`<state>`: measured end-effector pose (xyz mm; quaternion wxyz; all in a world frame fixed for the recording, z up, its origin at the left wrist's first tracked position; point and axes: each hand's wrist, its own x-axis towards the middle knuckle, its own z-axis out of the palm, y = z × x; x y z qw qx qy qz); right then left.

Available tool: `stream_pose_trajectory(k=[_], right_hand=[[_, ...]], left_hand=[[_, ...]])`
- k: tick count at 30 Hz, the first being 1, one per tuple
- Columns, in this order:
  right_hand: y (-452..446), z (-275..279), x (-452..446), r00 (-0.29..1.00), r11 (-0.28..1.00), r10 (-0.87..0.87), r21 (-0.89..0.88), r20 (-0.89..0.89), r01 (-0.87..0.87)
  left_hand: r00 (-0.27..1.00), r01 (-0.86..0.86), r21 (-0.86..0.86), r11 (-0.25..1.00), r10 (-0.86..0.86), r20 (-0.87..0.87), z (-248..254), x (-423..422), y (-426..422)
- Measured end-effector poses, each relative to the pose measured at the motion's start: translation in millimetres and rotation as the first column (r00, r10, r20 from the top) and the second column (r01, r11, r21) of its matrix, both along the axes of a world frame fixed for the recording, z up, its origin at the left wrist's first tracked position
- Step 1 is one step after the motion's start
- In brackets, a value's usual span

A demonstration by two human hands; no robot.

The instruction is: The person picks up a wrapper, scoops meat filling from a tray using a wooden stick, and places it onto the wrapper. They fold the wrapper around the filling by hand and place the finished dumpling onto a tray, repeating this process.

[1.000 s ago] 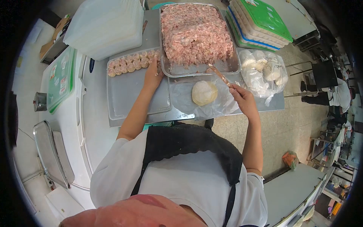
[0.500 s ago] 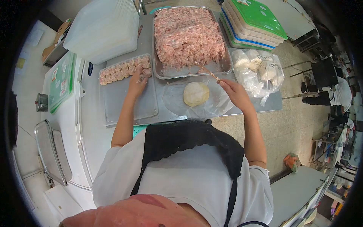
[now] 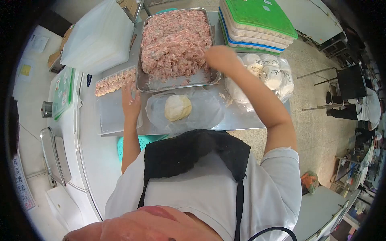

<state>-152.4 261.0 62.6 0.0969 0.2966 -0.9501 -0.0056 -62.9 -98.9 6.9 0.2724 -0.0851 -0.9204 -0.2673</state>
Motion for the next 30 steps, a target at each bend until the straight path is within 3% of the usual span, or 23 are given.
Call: stream_pose_trajectory(k=[1, 3, 6, 8, 9, 11, 13, 15, 18, 20, 21, 22, 24, 25, 27, 28, 29, 30], right_hand=[[-8.8, -17.5, 4.5, 0.998, 0.999, 0.037, 0.013, 0.046, -0.037], [-15.9, -25.3, 28.1, 0.992, 0.997, 0.081, 0.011, 0.093, -0.082], [-6.0, -5.0, 45.2, 0.958, 0.979, 0.204, -0.039, 0.203, -0.201], [2.2, 1.1, 42.2, 0.959, 0.965, 0.175, 0.155, 0.221, -0.212], [5.6, 7.3, 34.1, 0.957, 0.963, 0.19, 0.15, 0.22, -0.226], [13.2, 16.4, 8.1, 0.98, 0.977, 0.188, 0.088, 0.068, -0.193], [7.7, -4.4, -6.5, 0.979, 0.978, 0.198, 0.059, 0.048, -0.201], [-0.2, -30.6, 1.8, 0.979, 0.979, 0.203, 0.024, 0.03, -0.204], [1.4, -41.8, 27.9, 0.939, 0.948, 0.315, -0.006, 0.135, -0.317], [14.5, -19.9, 25.6, 0.944, 0.949, 0.307, 0.037, 0.12, -0.313], [15.5, 1.2, 17.2, 0.946, 0.972, 0.215, 0.039, 0.243, -0.231], [14.1, -1.1, 8.1, 0.943, 0.97, 0.222, 0.039, 0.248, -0.239], [11.7, -2.6, -7.5, 0.957, 0.956, 0.291, -0.028, 0.014, -0.29], [4.6, -12.1, -0.1, 0.956, 0.956, 0.294, -0.023, 0.015, -0.294], [-17.3, -33.2, 23.9, 0.932, 0.935, 0.354, -0.03, 0.071, -0.353], [-16.9, -31.2, 25.2, 0.933, 0.935, 0.354, -0.028, 0.069, -0.353], [-12.7, -27.2, 24.6, 0.924, 0.927, 0.374, -0.021, 0.075, -0.373], [-9.8, -20.2, 25.5, 0.915, 0.919, 0.393, -0.015, 0.086, -0.394]], left_hand=[[1.0, -0.01, -0.006, 1.0, 0.01, 0.004, 4.1, 9.4, 16.4], [0.947, 0.173, 0.294, 0.94, -0.241, 0.213, 9.1, 25.7, 43.6], [0.919, 0.274, 0.144, 0.951, -0.303, 0.252, -7.6, 49.2, 74.9], [0.906, 0.28, 0.142, 0.949, -0.31, 0.286, -9.4, 61.2, 89.3], [0.892, 0.297, 0.143, 0.944, -0.328, 0.311, -8.8, 64.7, 94.2], [0.912, 0.248, 0.078, 0.966, -0.259, 0.318, -13.2, 64.9, 98.3], [0.925, 0.203, 0.013, 0.979, -0.196, 0.324, -20.7, 62.6, 97.8], [0.859, 0.142, 0.235, 0.961, -0.238, 0.453, -25.5, 61.0, 92.0], [0.842, 0.07, 0.298, 0.952, -0.217, 0.495, -21.2, 59.8, 94.7], [0.864, 0.104, 0.309, 0.945, -0.24, 0.442, -18.4, 57.9, 92.4], [0.883, 0.144, 0.315, 0.938, -0.266, 0.388, -16.7, 58.1, 90.4], [0.883, 0.136, 0.316, 0.939, -0.26, 0.392, -14.5, 58.7, 89.6], [0.891, 0.062, 0.394, 0.917, -0.229, 0.392, -11.2, 57.8, 87.9], [0.892, 0.06, 0.398, 0.915, -0.228, 0.39, -11.8, 57.9, 86.2], [0.836, -0.144, 0.528, 0.837, -0.183, 0.517, -12.2, 55.4, 79.4], [0.837, -0.143, 0.53, 0.836, -0.184, 0.516, -14.1, 53.2, 74.9], [0.845, -0.213, 0.794, 0.57, -0.3, 0.442, -18.7, 51.6, 71.0], [0.862, -0.268, 0.938, 0.219, -0.38, 0.335, -22.7, 51.9, 67.6]])
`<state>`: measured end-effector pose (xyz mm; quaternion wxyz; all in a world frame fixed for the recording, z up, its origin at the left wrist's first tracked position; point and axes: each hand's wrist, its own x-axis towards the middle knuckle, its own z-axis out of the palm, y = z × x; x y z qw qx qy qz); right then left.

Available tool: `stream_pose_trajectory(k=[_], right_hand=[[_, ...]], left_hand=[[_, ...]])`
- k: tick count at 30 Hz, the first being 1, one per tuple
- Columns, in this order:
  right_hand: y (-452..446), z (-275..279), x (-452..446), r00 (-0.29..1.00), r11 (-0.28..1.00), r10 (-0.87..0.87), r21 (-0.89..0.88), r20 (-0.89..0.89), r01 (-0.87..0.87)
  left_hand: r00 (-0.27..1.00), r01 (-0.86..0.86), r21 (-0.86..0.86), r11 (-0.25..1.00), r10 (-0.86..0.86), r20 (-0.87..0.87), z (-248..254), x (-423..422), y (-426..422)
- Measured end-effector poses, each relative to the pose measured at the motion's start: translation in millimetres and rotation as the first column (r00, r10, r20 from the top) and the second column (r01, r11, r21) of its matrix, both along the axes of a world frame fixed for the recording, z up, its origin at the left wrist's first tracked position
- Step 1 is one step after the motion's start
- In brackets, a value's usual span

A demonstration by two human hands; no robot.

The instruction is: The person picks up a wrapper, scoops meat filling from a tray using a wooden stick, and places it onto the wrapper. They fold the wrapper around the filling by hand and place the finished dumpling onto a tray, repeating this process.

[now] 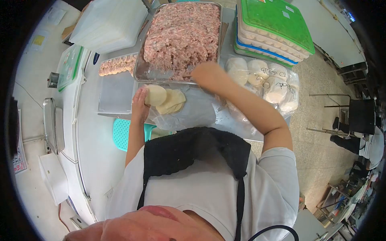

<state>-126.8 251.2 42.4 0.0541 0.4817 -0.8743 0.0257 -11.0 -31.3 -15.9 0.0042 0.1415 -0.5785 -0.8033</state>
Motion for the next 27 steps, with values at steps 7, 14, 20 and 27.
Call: stream_pose_trajectory(k=[7, 14, 20, 27], right_hand=[[-21.0, -20.2, 6.4, 0.978, 0.974, -0.188, 0.142, 0.092, 0.174], [-33.1, -24.1, -5.5, 0.734, 0.919, -0.206, -0.129, 0.648, 0.371], [-40.5, 31.0, -13.7, 0.36, 0.781, -0.073, -0.171, 0.93, 0.6], [-85.3, 48.5, 8.0, 0.453, 0.585, -0.068, -0.332, 0.889, 0.74]], left_hand=[[0.996, -0.003, 0.354, 0.935, 0.034, -0.081, 33.0, -9.0, -32.0], [0.988, -0.124, 0.458, 0.88, 0.15, -0.021, 32.5, -37.1, -80.1], [0.989, -0.061, 0.42, 0.905, 0.112, -0.097, 36.6, -87.0, -84.6], [0.978, 0.209, 0.701, 0.682, -0.151, -0.144, 56.7, -126.4, -19.3]])
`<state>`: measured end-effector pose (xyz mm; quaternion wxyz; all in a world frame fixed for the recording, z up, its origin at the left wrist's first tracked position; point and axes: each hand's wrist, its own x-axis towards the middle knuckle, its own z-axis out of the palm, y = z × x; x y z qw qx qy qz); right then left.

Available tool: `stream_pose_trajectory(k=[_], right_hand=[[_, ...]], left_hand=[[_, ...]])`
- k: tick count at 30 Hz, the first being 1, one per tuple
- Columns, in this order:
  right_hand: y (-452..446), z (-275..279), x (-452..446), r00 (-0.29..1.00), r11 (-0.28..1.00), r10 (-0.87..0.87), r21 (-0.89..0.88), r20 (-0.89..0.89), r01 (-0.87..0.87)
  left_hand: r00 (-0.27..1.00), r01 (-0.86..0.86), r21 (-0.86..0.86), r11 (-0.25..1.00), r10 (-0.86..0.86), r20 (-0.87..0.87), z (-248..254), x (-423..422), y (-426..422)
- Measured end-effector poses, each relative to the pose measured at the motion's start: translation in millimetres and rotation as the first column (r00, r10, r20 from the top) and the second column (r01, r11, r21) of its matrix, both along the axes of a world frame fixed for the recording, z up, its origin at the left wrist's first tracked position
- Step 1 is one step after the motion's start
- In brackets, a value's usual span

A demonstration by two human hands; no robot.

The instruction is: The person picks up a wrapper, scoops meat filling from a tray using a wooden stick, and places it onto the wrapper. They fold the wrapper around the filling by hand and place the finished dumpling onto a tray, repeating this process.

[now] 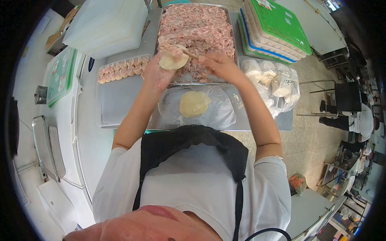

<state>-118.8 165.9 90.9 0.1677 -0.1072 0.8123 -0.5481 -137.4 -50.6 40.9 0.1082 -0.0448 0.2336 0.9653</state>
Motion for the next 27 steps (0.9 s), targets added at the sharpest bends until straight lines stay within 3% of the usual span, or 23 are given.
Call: stream_pose_trajectory(k=[1, 2, 3, 4, 5, 7, 9, 11, 12, 14, 18, 20, 21, 23, 24, 26, 27], right_hand=[[-2.3, -13.0, 2.6, 0.993, 0.999, -0.017, 0.03, -0.118, 0.021], [0.1, -30.7, 2.4, 0.992, 0.999, -0.029, 0.03, -0.119, 0.033], [-1.7, -40.9, 2.4, 0.901, 0.99, 0.009, 0.131, -0.434, 0.054], [1.0, -48.1, 2.5, 0.714, 0.969, 0.083, 0.223, -0.695, 0.105], [16.5, -48.9, 4.3, 0.713, 0.968, 0.077, 0.224, -0.697, 0.115], [37.5, -9.5, 23.2, 0.788, 0.691, 0.321, 0.699, -0.525, 0.183], [44.1, -8.6, 34.3, 0.834, 0.64, 0.305, 0.748, -0.459, 0.177], [59.7, -26.4, 32.8, 0.832, 0.478, 0.462, 0.876, -0.308, 0.06], [68.6, -26.2, 27.9, 0.833, 0.481, 0.458, 0.875, -0.31, 0.061], [85.6, -22.5, 9.8, 0.838, 0.347, 0.467, 0.93, -0.282, 0.119], [70.6, -31.2, -6.6, 0.823, 0.454, 0.456, 0.884, -0.34, 0.114], [58.2, -43.6, -5.5, 0.854, 0.372, 0.49, 0.928, -0.176, -0.023], [60.4, -40.4, -3.7, 0.849, 0.376, 0.496, 0.927, -0.18, -0.023], [64.7, -33.8, 1.2, 0.824, 0.521, 0.53, 0.843, -0.2, -0.131], [70.7, -34.9, -1.8, 0.818, 0.524, 0.539, 0.84, -0.201, -0.139], [84.3, -35.6, -12.0, 0.876, 0.725, 0.474, 0.605, -0.092, -0.329], [84.3, -35.8, -13.6, 0.869, 0.721, 0.486, 0.606, -0.096, -0.336]], left_hand=[[1.0, 0.01, 0.002, 1.0, -0.01, -0.003, 11.4, -2.2, 2.5], [0.997, -0.025, 0.092, 0.995, 0.019, 0.072, 23.4, -4.8, 4.6], [0.988, -0.065, 0.176, 0.982, 0.039, 0.151, 29.9, -6.2, 7.3], [0.988, -0.053, 0.177, 0.983, 0.026, 0.151, 22.0, -8.4, 5.4], [0.99, -0.065, 0.201, 0.977, 0.038, 0.132, 7.2, -13.8, -1.9], [0.993, -0.066, 0.221, 0.973, 0.042, 0.113, -7.8, -24.5, -15.8], [0.96, -0.259, 0.135, 0.957, 0.239, 0.147, -14.4, -28.5, -27.2], [0.962, -0.241, 0.112, 0.964, 0.222, 0.161, -8.7, -20.4, -30.2], [0.961, -0.231, 0.092, 0.969, 0.213, 0.174, -5.8, -15.9, -30.8], [0.956, -0.253, 0.085, 0.964, 0.236, 0.174, -9.5, -11.7, -29.7], [0.94, -0.299, 0.07, 0.952, 0.282, 0.192, -24.0, -1.9, -27.2], [0.941, -0.315, 0.04, 0.948, 0.307, 0.141, -32.1, 4.3, -28.7], [0.942, -0.327, 0.014, 0.945, 0.324, 0.09, -32.2, 7.1, -28.5], [0.928, -0.363, -0.022, 0.932, 0.364, 0.083, -33.9, 14.7, -28.8], [0.917, -0.388, -0.056, 0.92, 0.391, 0.077, -34.1, 19.8, -28.2], [0.916, -0.391, -0.054, 0.919, 0.394, 0.078, -35.3, 28.5, -23.7], [0.918, -0.385, -0.048, 0.922, 0.387, 0.081, -32.7, 32.7, -19.4]])
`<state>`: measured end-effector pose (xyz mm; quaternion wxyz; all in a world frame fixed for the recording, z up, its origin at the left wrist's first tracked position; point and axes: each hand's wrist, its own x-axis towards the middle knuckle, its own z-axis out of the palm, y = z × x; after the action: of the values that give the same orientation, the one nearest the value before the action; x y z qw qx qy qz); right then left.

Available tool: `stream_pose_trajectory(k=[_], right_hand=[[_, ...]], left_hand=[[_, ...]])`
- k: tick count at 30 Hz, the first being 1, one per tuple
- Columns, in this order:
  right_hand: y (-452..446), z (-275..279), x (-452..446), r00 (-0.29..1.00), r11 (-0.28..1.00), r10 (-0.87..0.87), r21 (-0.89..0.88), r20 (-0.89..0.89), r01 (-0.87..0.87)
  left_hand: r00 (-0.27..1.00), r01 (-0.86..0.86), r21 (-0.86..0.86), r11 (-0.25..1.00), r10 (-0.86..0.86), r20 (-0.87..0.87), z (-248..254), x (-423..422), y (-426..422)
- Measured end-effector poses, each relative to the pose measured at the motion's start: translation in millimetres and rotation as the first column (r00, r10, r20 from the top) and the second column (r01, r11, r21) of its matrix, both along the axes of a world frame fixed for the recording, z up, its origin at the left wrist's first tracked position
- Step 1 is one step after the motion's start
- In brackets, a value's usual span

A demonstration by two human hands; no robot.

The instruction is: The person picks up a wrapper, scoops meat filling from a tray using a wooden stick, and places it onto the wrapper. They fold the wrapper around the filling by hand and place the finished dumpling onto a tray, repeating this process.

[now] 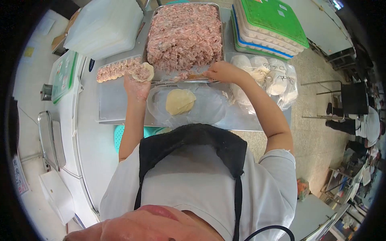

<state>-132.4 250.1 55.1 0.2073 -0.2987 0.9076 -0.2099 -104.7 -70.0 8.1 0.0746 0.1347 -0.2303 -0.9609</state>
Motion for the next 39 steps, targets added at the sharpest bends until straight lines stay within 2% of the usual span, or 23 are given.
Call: stream_pose_trajectory(k=[3, 5, 6, 8, 9, 12, 14, 15, 16, 17, 18, 20, 21, 23, 24, 26, 28, 30, 32, 35, 36, 38, 39], right_hand=[[-6.0, -1.0, -6.0, 0.986, 0.987, -0.067, -0.134, 0.155, 0.088], [-16.0, -2.5, -11.6, 0.979, 0.998, 0.0, 0.057, -0.202, 0.012], [-20.9, -13.3, -13.9, 0.98, 0.998, 0.005, 0.055, -0.197, 0.006], [-31.6, -39.9, -17.3, 0.946, 0.946, 0.131, 0.323, -0.297, -0.029], [-37.3, -39.1, -12.8, 0.945, 0.945, 0.133, 0.325, -0.299, -0.03], [-42.5, -29.9, -1.3, 0.957, 0.984, 0.08, 0.173, -0.279, -0.032], [-31.6, -4.7, -5.9, 0.985, 0.982, -0.005, -0.187, 0.173, 0.038], [-34.5, 6.4, -4.3, 0.985, 0.983, -0.001, -0.181, 0.17, 0.032], [-38.8, 16.3, 1.0, 0.974, 0.962, -0.101, -0.23, 0.202, 0.148], [-43.8, 21.4, 5.1, 0.95, 0.925, -0.2, -0.275, 0.238, 0.263], [-50.8, 18.4, 7.5, 0.951, 0.926, -0.202, -0.271, 0.235, 0.264], [-63.0, 0.1, 12.0, 0.97, 0.837, -0.244, -0.498, 0.027, 0.224], [-63.0, -11.8, 13.2, 0.968, 0.837, -0.251, -0.497, 0.023, 0.229], [-61.8, -31.4, 16.6, 0.921, 0.887, -0.176, -0.462, -0.348, -0.005], [-57.3, -18.5, 17.8, 0.919, 0.888, -0.178, -0.459, -0.352, -0.003], [-46.8, 22.7, 26.3, 0.912, 0.999, -0.048, -0.021, -0.408, 0.044], [-58.9, 34.2, 41.3, 0.892, 0.991, -0.126, -0.1, -0.434, 0.091], [-62.0, 31.4, 43.4, 0.865, 0.975, -0.206, -0.176, -0.458, 0.138], [-59.4, 14.9, 37.1, 0.866, 0.993, -0.113, -0.043, -0.486, 0.106], [-61.7, 76.1, 52.5, 0.836, 0.976, -0.071, 0.137, -0.543, 0.172], [-65.7, 70.6, 53.2, 0.836, 0.975, -0.074, 0.135, -0.543, 0.175], [-74.5, 53.3, 56.8, 0.825, 0.992, -0.125, -0.053, -0.551, 0.114], [-71.2, 52.5, 54.7, 0.824, 0.992, -0.124, -0.052, -0.553, 0.115]], left_hand=[[0.997, -0.046, 0.014, 0.999, 0.045, 0.07, 6.8, 10.6, 15.4], [0.992, -0.089, -0.01, 0.996, 0.089, 0.086, 11.4, 12.1, 23.3], [0.988, -0.116, -0.032, 0.993, 0.118, 0.098, 11.7, 12.2, 25.2], [0.989, -0.122, -0.031, 0.992, 0.124, 0.078, 6.7, 12.7, 23.9], [0.991, -0.124, -0.03, 0.992, 0.125, 0.053, 2.7, 11.6, 21.8], [0.99, -0.143, -0.109, 0.984, 0.144, 0.001, -15.3, 7.4, 12.4], [0.994, -0.109, -0.078, 0.991, 0.111, 0.011, -14.7, 6.9, 12.8], [0.997, -0.073, -0.049, 0.996, 0.074, 0.024, -14.7, 7.8, 15.1], [0.997, -0.076, -0.043, 0.996, 0.077, 0.025, -1.9, 10.6, 23.3], [1.0, 0.012, 0.032, 0.999, -0.012, 0.0, 12.2, 10.5, 33.1], [0.994, 0.103, 0.103, 0.989, -0.1, -0.033, 27.2, 9.5, 41.7], [0.995, 0.099, 0.179, 0.979, -0.1, -0.004, 42.0, 0.4, 50.9], [0.994, 0.091, 0.249, 0.964, -0.102, 0.03, 45.2, -5.0, 52.1], [0.993, 0.095, 0.251, 0.963, -0.109, 0.042, 40.9, -13.6, 41.9], [0.993, 0.088, 0.254, 0.963, -0.105, 0.054, 37.2, -18.0, 35.5], [0.993, 0.039, 0.247, 0.968, -0.065, 0.1, 21.4, -26.2, 24.4], [0.988, 0.001, 0.232, 0.973, -0.037, 0.151, 19.7, -29.1, 23.0], [0.981, 0.187, 0.169, 0.968, -0.194, 0.025, 27.1, -26.4, 28.5], [0.975, 0.186, 0.151, 0.971, -0.201, 0.093, 54.2, -17.3, 37.4], [0.973, 0.17, 0.156, 0.973, -0.191, 0.132, 50.5, -22.3, 35.0], [0.973, 0.178, 0.173, 0.969, -0.199, 0.118, 45.8, -24.6, 33.4], [0.979, 0.168, 0.173, 0.97, -0.186, 0.09, 52.2, -30.0, 42.5], [0.985, 0.151, 0.179, 0.972, -0.164, 0.058, 54.7, -31.3, 47.3]])
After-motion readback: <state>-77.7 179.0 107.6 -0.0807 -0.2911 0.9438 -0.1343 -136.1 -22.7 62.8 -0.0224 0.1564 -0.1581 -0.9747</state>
